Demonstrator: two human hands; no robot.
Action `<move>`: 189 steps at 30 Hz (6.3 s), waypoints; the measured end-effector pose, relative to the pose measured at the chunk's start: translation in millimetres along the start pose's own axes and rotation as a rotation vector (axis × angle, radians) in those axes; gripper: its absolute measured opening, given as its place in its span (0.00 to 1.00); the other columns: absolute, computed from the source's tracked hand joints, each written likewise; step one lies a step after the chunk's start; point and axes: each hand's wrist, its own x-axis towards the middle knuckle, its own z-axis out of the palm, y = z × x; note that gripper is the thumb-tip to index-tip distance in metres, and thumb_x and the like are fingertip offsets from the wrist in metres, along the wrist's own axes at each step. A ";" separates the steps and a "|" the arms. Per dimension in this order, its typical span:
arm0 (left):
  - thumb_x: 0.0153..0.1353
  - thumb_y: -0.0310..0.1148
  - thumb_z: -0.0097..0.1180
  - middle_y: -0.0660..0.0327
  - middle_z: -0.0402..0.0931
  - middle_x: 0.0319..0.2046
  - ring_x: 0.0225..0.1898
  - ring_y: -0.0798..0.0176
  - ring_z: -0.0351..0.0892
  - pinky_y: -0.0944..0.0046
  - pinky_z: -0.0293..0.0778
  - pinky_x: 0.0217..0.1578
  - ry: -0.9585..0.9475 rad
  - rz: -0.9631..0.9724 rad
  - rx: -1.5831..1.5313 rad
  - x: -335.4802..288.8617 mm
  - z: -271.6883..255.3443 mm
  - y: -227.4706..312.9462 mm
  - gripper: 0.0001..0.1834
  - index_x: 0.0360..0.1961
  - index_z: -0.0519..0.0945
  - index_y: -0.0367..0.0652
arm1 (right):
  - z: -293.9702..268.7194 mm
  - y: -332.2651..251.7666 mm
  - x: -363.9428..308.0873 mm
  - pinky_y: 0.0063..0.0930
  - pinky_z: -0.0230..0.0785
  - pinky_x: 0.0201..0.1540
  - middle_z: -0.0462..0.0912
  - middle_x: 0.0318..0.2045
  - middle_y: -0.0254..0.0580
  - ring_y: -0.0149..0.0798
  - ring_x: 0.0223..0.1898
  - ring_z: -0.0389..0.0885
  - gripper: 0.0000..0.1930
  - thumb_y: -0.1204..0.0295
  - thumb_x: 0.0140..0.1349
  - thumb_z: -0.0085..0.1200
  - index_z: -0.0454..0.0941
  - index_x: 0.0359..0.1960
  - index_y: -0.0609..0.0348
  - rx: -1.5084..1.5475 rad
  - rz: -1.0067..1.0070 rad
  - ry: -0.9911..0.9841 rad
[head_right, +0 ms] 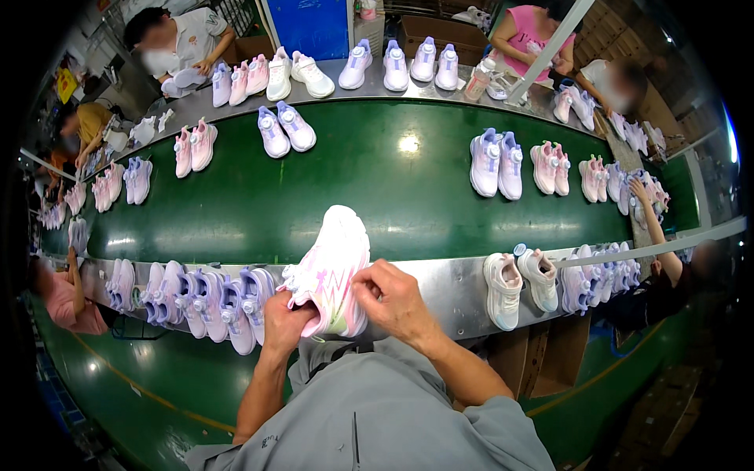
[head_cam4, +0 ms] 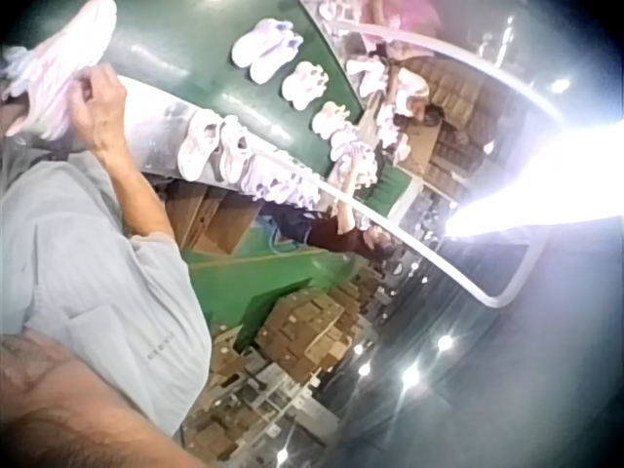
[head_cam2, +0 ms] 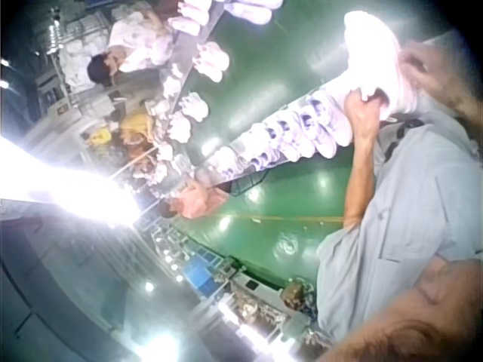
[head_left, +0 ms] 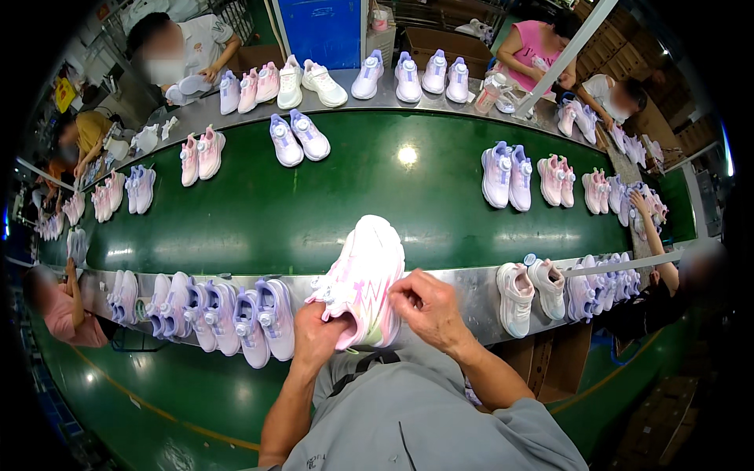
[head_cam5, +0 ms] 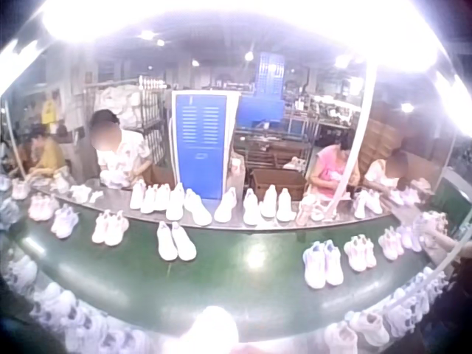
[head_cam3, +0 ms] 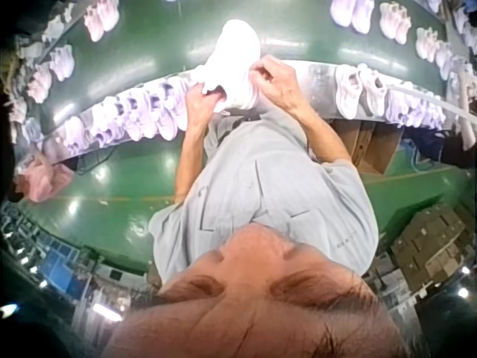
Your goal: The person inserts small white paper fillers into the openings of white and pastel-colored sneakers on a moving conveyor belt. The person then places a circular sticker on the tongue of each shoe before moving it along the line.
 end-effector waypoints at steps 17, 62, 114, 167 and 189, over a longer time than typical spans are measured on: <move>0.55 0.28 0.65 0.52 0.88 0.33 0.34 0.61 0.86 0.61 0.77 0.37 0.126 -0.145 -0.016 30.4 18.4 -0.1 0.13 0.41 0.88 0.32 | 17.3 5.4 -25.7 0.34 0.75 0.32 0.80 0.30 0.43 0.44 0.29 0.82 0.08 0.83 0.56 0.65 0.81 0.36 0.61 -0.242 -0.202 0.032; 0.53 0.29 0.64 0.54 0.86 0.42 0.43 0.47 0.81 0.46 0.72 0.48 -0.068 0.500 0.776 42.7 -45.2 -7.3 0.13 0.40 0.89 0.42 | -39.6 22.8 21.0 0.19 0.70 0.37 0.83 0.32 0.31 0.23 0.33 0.78 0.02 0.79 0.67 0.63 0.82 0.38 0.64 0.290 0.227 0.112; 0.49 0.33 0.68 0.66 0.79 0.45 0.56 0.64 0.70 0.54 0.74 0.50 -0.109 1.711 1.142 20.9 -74.3 71.3 0.07 0.32 0.87 0.49 | -21.5 -41.8 54.6 0.35 0.75 0.35 0.84 0.35 0.44 0.43 0.34 0.83 0.06 0.81 0.61 0.65 0.84 0.40 0.62 -0.054 -0.438 -0.155; 0.54 0.33 0.72 0.67 0.80 0.46 0.54 0.63 0.73 0.49 0.73 0.53 -0.038 1.584 1.078 23.9 -73.6 85.4 0.05 0.31 0.89 0.47 | -60.4 -11.2 29.5 0.39 0.76 0.41 0.80 0.36 0.42 0.46 0.38 0.82 0.04 0.77 0.64 0.62 0.82 0.40 0.58 0.033 -0.430 -0.240; 0.50 0.29 0.71 0.66 0.79 0.47 0.52 0.60 0.72 0.50 0.74 0.47 -0.004 1.477 1.038 18.1 -74.4 89.6 0.08 0.33 0.88 0.46 | -90.9 -2.2 -0.7 0.40 0.75 0.42 0.81 0.36 0.42 0.47 0.39 0.81 0.05 0.78 0.63 0.62 0.81 0.39 0.60 0.092 -0.347 -0.330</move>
